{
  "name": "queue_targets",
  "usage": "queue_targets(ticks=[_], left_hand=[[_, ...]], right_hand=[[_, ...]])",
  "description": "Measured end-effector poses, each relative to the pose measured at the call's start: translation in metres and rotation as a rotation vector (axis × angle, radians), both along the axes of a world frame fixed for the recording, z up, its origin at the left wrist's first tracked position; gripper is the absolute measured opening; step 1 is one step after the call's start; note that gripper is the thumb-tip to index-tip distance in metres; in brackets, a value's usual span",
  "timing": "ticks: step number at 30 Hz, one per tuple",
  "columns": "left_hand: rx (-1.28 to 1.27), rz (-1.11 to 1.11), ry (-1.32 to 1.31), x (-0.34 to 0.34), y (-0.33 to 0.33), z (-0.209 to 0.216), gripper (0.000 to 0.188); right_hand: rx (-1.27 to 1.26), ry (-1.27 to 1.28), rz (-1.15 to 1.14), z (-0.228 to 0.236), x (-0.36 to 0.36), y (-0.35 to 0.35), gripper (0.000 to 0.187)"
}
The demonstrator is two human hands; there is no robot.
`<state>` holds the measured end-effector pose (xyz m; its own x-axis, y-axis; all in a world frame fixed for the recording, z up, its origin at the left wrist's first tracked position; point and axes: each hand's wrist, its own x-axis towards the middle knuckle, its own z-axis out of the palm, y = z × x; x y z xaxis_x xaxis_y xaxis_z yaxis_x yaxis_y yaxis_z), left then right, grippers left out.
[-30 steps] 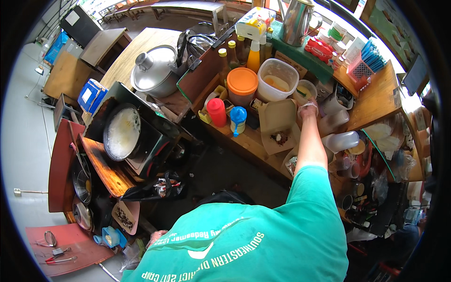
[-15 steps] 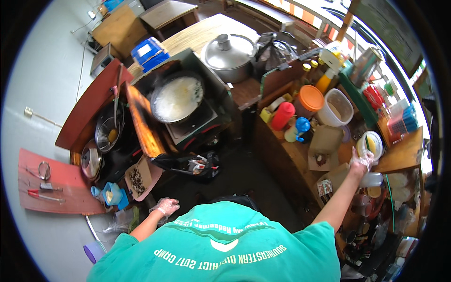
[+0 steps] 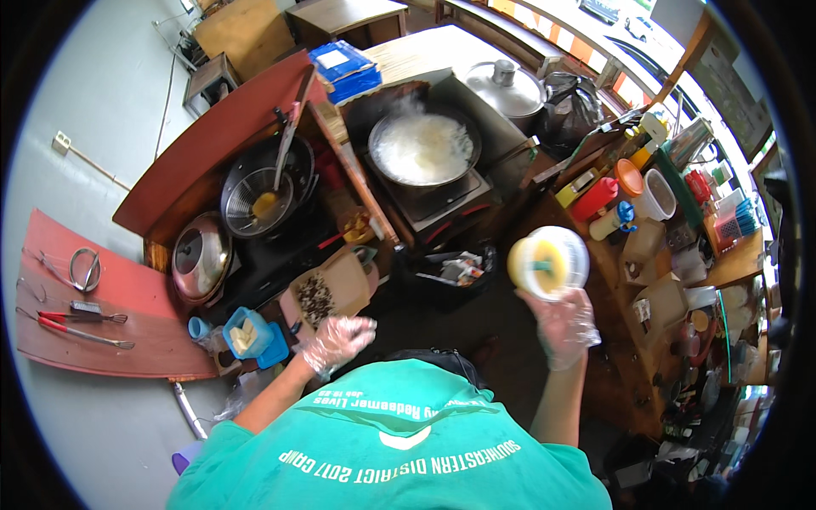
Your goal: The person assembles a food order in a cardboard container. They add a yellow sauce, grate a white block into shreds, and sprinkle a dark granular topping over the contents. The person uses a spoon, grater, and scoop to handle the ingredients.
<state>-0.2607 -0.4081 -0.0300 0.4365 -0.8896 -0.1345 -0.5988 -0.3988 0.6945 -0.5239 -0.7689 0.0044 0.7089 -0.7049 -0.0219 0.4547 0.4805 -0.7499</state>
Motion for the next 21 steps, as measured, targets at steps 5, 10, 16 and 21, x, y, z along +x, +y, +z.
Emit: queue_targets(ticks=[5,10,16,21], left_hand=[[-0.345,0.411,0.148,0.028,0.024,0.074,0.019],[0.169,0.196,-0.379,0.028,0.049,0.108,0.034],[0.622,0.133,-0.412,0.052,0.079,0.087,0.036],[0.315,0.204,-0.395,0.07,0.115,0.051,0.028]], right_hand=[[0.503,0.267,0.273,-0.025,0.108,0.145,0.043],[0.005,0.427,0.501,-0.053,0.173,0.238,0.024],[0.099,0.539,0.642,-0.051,0.196,0.289,0.021],[-0.209,0.672,0.761,-0.07,0.204,0.307,0.019]])
